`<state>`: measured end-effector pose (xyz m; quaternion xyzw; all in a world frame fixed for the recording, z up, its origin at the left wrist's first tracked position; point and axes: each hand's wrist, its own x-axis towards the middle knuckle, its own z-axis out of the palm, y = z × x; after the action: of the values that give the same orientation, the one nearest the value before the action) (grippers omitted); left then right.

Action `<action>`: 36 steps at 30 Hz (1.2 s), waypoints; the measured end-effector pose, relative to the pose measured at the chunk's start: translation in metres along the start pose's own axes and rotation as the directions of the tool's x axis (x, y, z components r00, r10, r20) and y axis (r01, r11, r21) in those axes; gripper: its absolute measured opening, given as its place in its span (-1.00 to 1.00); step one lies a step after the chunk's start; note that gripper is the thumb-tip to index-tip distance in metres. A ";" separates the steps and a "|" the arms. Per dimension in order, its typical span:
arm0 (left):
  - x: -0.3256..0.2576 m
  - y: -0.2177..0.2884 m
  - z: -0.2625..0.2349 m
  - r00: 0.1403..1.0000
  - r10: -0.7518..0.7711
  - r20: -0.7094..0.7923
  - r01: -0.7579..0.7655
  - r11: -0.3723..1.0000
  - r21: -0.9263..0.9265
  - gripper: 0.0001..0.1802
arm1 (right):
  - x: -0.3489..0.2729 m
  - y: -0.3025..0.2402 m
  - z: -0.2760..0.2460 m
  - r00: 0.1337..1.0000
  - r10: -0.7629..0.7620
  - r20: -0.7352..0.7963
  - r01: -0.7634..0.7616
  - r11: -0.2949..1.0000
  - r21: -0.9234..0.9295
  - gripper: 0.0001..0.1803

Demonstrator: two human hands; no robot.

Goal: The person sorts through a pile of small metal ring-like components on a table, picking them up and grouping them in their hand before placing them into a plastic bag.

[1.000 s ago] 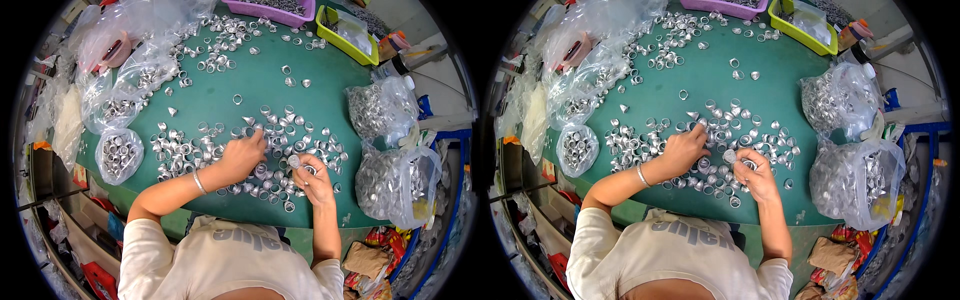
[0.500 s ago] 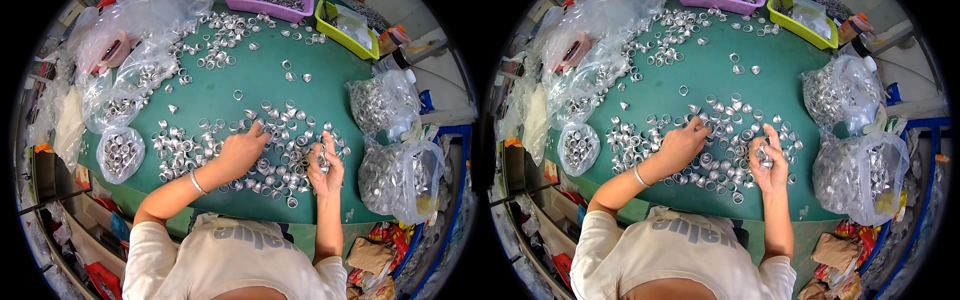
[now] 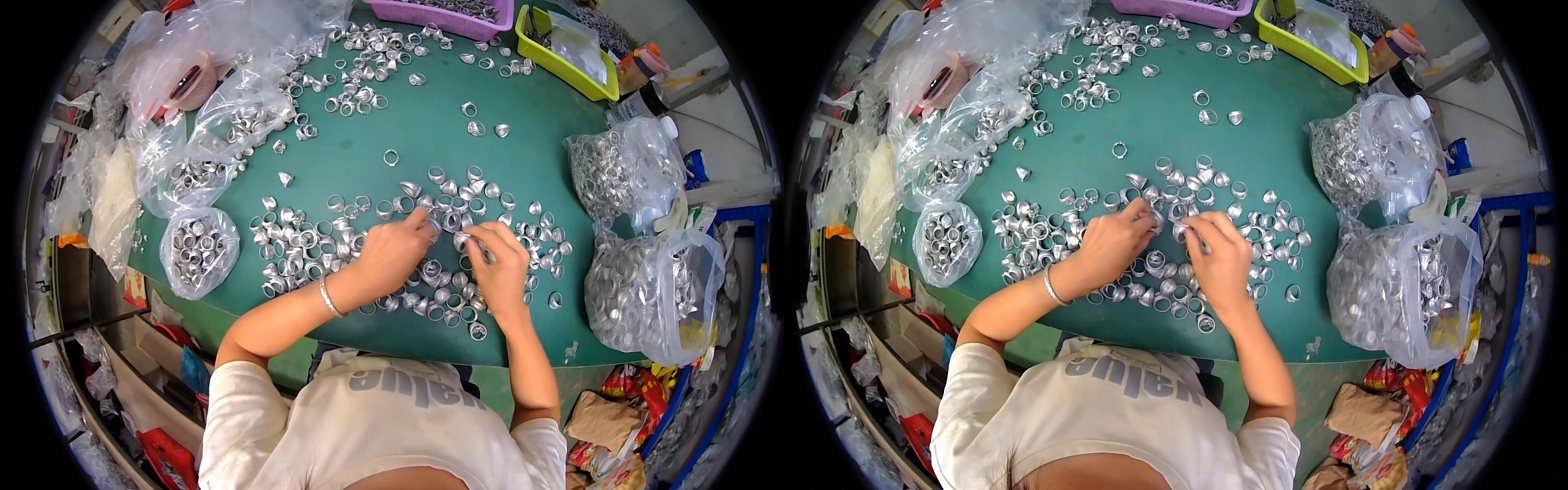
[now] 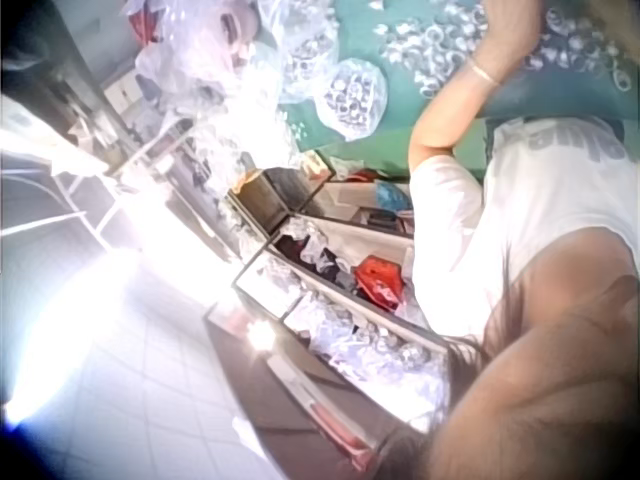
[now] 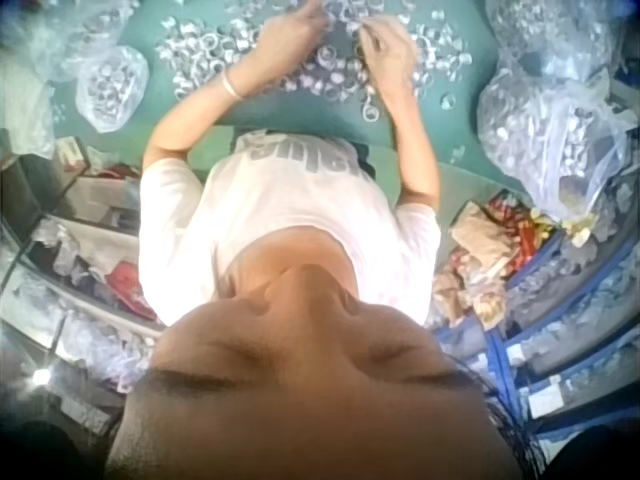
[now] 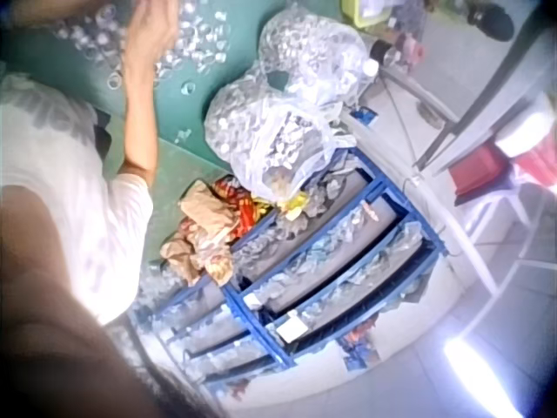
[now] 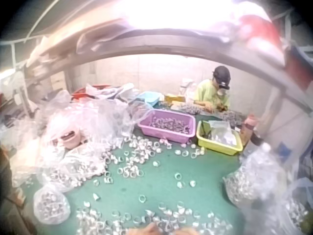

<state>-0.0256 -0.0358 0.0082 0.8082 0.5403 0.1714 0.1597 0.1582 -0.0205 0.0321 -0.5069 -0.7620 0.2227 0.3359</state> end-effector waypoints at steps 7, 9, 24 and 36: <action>0.003 0.013 -0.006 0.986 -0.164 -0.020 0.165 0.984 0.060 -0.62 | -0.026 0.004 -0.008 0.978 0.084 -0.192 0.000 0.915 0.403 -0.75; 0.003 0.010 -0.004 0.987 -0.160 -0.033 0.162 0.984 0.077 -0.63 | -0.029 0.005 -0.010 0.976 0.033 -0.213 0.051 0.925 0.377 -0.75; 0.016 0.015 0.004 0.985 -0.155 -0.074 0.164 0.978 0.131 -0.64 | -0.033 0.018 -0.014 0.862 0.336 0.380 -0.331 -0.195 0.923 -0.69; 0.010 0.012 -0.031 0.983 -0.141 -0.119 0.135 0.989 -0.051 -0.72 | -0.020 0.011 -0.020 0.782 0.453 0.427 -0.534 0.135 0.834 -0.88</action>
<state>-0.0261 -0.0284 0.0423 0.7531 0.6000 0.2208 0.1552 0.1846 -0.0345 0.0326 -0.4322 -0.2921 0.7300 0.4415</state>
